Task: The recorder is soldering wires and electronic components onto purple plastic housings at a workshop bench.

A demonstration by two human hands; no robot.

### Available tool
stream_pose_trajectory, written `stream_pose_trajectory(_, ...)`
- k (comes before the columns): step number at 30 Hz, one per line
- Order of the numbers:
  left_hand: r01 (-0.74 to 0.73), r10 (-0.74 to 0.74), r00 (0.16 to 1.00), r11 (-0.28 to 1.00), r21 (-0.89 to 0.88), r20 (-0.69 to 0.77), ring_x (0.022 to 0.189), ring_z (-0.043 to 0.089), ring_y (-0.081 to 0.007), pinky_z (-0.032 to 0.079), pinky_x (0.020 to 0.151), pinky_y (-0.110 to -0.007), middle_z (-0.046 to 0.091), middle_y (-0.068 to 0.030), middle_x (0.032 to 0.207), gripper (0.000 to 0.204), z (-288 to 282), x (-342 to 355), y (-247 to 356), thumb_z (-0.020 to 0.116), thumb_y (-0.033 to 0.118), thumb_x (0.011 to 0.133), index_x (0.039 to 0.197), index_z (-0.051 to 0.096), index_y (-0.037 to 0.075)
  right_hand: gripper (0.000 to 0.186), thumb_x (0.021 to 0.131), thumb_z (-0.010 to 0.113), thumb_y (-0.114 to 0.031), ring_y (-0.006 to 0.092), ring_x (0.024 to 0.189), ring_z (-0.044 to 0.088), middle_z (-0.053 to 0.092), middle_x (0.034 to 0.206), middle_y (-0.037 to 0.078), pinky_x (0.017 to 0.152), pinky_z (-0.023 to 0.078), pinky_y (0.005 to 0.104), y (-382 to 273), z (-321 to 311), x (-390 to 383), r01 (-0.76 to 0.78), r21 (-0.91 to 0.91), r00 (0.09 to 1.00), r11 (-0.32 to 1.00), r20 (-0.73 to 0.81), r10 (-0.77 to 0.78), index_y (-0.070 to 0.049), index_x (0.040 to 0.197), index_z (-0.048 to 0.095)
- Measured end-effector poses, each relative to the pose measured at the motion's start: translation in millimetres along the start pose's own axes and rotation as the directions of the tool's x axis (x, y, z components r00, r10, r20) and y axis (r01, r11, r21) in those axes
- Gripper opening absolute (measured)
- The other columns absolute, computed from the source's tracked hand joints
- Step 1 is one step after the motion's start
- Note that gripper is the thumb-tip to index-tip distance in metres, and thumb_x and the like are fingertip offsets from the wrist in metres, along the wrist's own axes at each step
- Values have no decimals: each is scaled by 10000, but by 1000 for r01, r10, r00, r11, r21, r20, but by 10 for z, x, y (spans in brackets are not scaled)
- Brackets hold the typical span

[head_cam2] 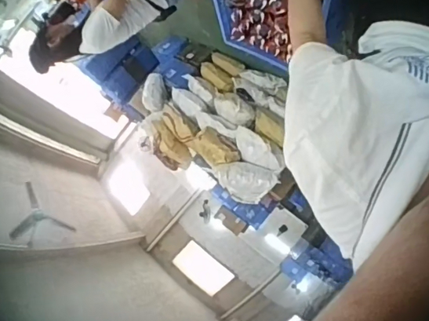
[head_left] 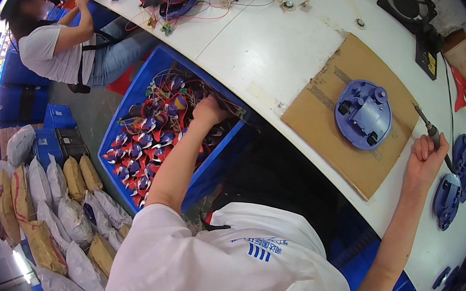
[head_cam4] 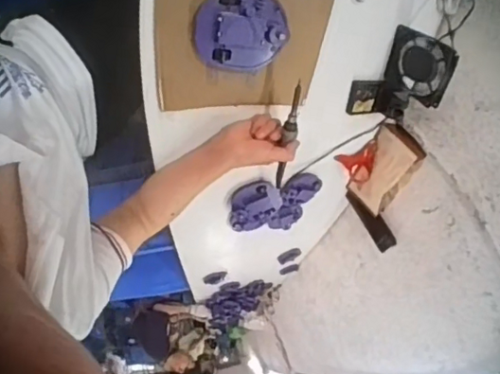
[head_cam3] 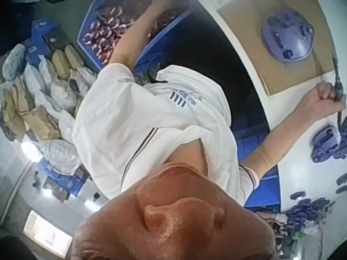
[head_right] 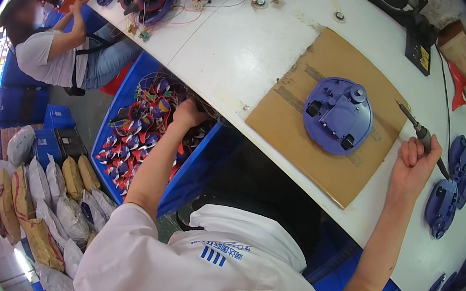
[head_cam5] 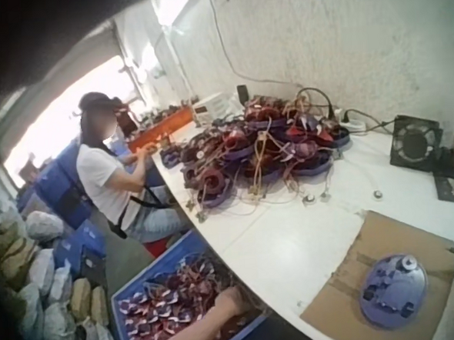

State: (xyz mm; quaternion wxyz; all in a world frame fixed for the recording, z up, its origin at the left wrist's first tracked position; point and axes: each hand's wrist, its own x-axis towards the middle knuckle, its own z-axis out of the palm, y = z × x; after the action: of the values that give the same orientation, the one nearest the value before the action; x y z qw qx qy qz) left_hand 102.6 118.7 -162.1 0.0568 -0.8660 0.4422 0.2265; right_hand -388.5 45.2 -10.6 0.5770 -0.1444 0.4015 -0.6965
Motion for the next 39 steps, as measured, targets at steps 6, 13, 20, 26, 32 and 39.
stream_pose_trajectory(6,-222,221,975,952,-210,-28,1030,665,-297,520,913,-369,683,-178,1109,773,-211,25,-176,881,337,564,1210,593,24,277,950,582,-200,69,474,271,367,603,-14,432,207,238,30,5,-4,23,-4,1000,1000,-12,-23,-60,744,461)
stream_pose_trajectory(13,-492,480,870,827,-273,-113,953,635,-178,494,878,-317,681,-111,1010,668,-2085,-905,-496,798,233,580,1182,630,-3,253,964,567,-199,70,491,257,365,615,-14,452,202,255,23,34,-26,13,-11,1000,1000,-26,-14,-55,772,487)
stream_pose_trajectory(20,-528,473,774,849,-19,-422,1096,622,-259,451,970,-324,616,-216,1208,956,-2765,-1378,-421,759,45,584,1458,373,26,230,964,563,-205,70,497,270,369,629,-17,454,205,244,45,77,-55,57,-27,997,998,-45,-58,-49,805,505)
stream_pose_trajectory(26,-396,486,867,803,445,-105,960,658,-355,508,843,-355,659,-248,1038,851,-3108,-1338,-120,702,1,573,1394,474,14,231,961,557,-208,69,474,276,388,617,-18,445,205,249,38,95,-62,29,-12,999,1000,-38,-29,-50,798,513)
stream_pose_trajectory(32,-492,531,824,844,216,-196,870,659,-234,497,840,-312,652,-171,992,901,-3714,-1611,340,671,-15,555,1427,479,102,218,959,553,-218,65,469,277,391,620,-22,445,207,246,37,103,-81,11,-6,999,1000,-34,-11,-23,863,565)
stream_pose_trajectory(39,-580,551,648,804,128,-526,877,636,-157,524,749,-276,616,-102,1110,782,-4593,-1810,623,675,8,753,1471,368,32,220,950,555,-209,65,465,280,389,610,-23,444,212,244,28,119,-88,1,-21,1000,1000,-30,-2,3,896,573)
